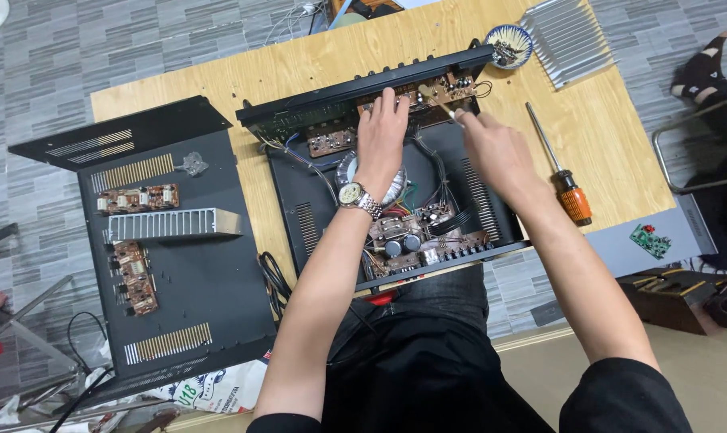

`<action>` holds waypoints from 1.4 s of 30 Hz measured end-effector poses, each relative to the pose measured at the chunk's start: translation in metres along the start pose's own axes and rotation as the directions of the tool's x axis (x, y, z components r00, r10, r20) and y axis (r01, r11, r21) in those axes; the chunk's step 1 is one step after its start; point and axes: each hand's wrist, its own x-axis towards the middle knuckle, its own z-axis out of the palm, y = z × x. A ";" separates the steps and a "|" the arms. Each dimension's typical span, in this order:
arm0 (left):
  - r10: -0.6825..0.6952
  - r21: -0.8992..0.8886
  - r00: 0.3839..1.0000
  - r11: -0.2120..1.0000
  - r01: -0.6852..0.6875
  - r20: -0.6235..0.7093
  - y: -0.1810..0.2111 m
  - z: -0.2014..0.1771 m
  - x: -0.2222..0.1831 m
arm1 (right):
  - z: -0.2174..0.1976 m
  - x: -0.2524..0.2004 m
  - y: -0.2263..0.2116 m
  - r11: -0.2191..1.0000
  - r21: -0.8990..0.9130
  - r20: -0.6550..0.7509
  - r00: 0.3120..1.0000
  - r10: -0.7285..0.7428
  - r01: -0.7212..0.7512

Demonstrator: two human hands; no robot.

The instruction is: Repairing an electronic amplifier by prying connectors with a screwdriver and repositioning circuit boards

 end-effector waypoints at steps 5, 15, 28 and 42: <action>-0.006 0.015 1.000 1.000 0.006 -0.009 0.000 0.000 -0.001 | 0.005 0.001 0.013 0.999 0.013 -0.036 0.999 -0.029 0.029; -0.016 -0.036 0.998 0.999 0.018 0.059 0.000 -0.003 0.000 | -0.010 -0.007 0.005 1.000 -0.016 -0.017 1.000 -0.008 0.008; -0.002 0.073 0.998 0.997 0.007 -0.063 -0.003 0.011 0.000 | -0.001 -0.001 0.006 0.996 0.013 0.026 0.996 -0.090 0.090; -0.073 -0.023 0.997 0.997 0.073 0.026 0.003 0.012 0.001 | -0.006 -0.002 -0.002 0.992 -0.110 0.023 0.998 -0.055 0.057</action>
